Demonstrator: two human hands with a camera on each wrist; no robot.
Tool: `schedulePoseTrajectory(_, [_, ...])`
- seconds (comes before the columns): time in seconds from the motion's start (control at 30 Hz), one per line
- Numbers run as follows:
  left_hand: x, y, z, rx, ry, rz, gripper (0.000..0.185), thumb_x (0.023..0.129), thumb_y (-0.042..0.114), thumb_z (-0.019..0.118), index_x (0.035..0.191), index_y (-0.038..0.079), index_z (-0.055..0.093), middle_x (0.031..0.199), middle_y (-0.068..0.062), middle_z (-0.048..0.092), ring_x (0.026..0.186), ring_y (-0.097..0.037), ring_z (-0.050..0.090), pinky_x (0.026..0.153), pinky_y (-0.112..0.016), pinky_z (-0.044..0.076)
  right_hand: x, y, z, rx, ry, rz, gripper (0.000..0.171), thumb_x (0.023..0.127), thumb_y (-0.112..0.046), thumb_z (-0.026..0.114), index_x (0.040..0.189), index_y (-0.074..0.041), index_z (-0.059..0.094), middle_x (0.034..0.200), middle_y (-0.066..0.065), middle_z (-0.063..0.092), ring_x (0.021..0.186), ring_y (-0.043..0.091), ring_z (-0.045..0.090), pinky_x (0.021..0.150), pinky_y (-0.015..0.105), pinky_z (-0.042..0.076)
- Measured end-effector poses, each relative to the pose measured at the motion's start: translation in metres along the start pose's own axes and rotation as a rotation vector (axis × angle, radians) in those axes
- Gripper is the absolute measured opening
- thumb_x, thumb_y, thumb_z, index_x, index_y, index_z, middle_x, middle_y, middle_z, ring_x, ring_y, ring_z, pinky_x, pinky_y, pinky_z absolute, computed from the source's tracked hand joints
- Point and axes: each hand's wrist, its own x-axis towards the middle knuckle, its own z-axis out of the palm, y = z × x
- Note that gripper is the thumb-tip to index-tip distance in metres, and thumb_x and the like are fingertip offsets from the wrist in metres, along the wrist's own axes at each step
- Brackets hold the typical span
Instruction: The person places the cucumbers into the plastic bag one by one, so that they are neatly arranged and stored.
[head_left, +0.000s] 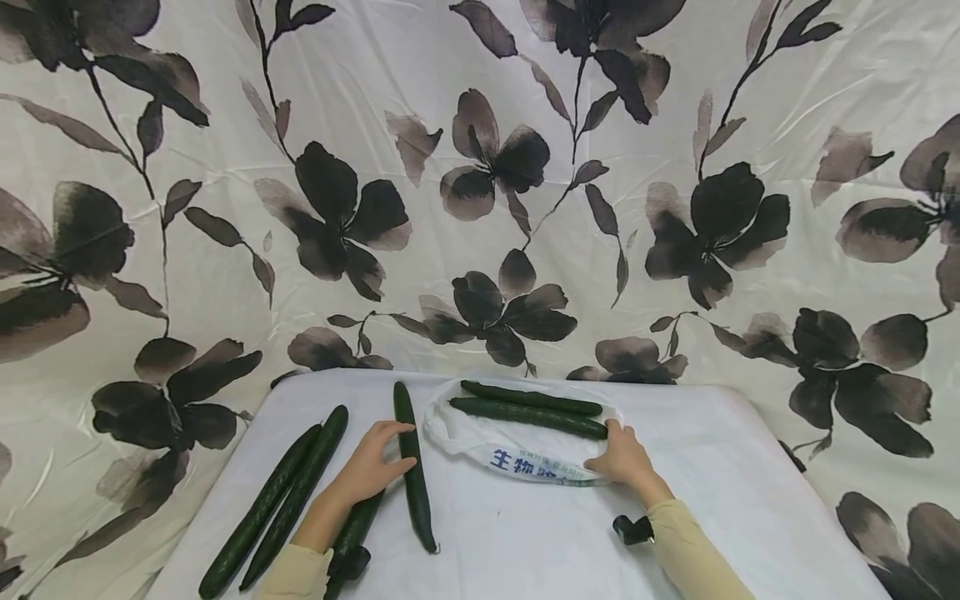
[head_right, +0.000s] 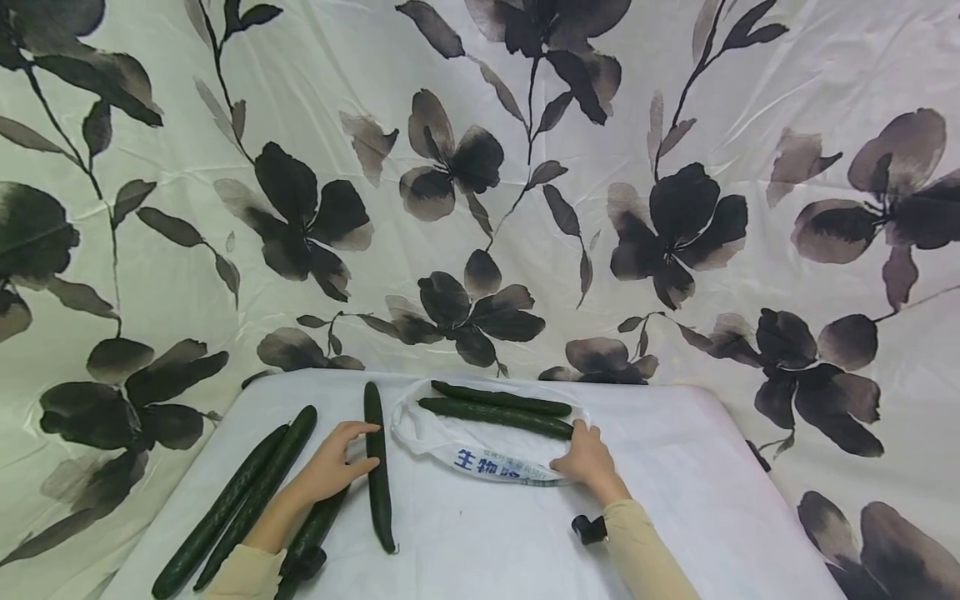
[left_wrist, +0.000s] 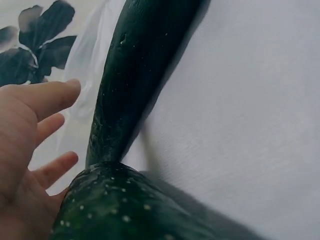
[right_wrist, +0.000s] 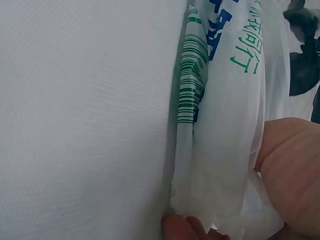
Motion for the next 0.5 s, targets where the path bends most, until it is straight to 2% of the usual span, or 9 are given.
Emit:
schedulePoseTrajectory(0.13, [-0.001, 0.0, -0.002, -0.012, -0.011, -0.045, 0.055, 0.088, 0.017, 0.074, 0.136, 0.004, 0.052, 0.134, -0.022, 0.044, 0.118, -0.04, 0.05, 0.096, -0.053, 0.043, -0.001, -0.003, 0.0, 0.026, -0.002, -0.003, 0.089, 0.074, -0.027, 0.084, 0.136, 0.014, 0.037, 0.12, 0.035, 0.045, 0.1, 0.051, 0.055, 0.085, 0.058, 0.046])
schedulePoseTrajectory(0.27, [0.009, 0.003, -0.004, -0.029, 0.017, -0.098, 0.06, 0.089, 0.018, 0.073, 0.14, 0.003, 0.046, 0.134, -0.027, 0.042, 0.11, -0.041, 0.054, 0.089, -0.051, 0.047, -0.001, -0.002, 0.001, 0.037, 0.016, -0.013, 0.088, 0.075, -0.028, 0.083, 0.136, 0.015, 0.036, 0.12, 0.036, 0.045, 0.101, 0.051, 0.054, 0.086, 0.059, 0.045])
schedulePoseTrajectory(0.5, [0.03, 0.001, -0.004, -0.073, 0.063, -0.216, 0.066, 0.088, 0.015, 0.072, 0.143, -0.002, 0.039, 0.137, -0.032, 0.038, 0.115, -0.05, 0.05, 0.092, -0.055, 0.046, -0.001, 0.001, 0.005, 0.041, 0.036, -0.027, 0.087, 0.075, -0.027, 0.082, 0.135, 0.017, 0.036, 0.119, 0.037, 0.045, 0.1, 0.051, 0.054, 0.087, 0.059, 0.045])
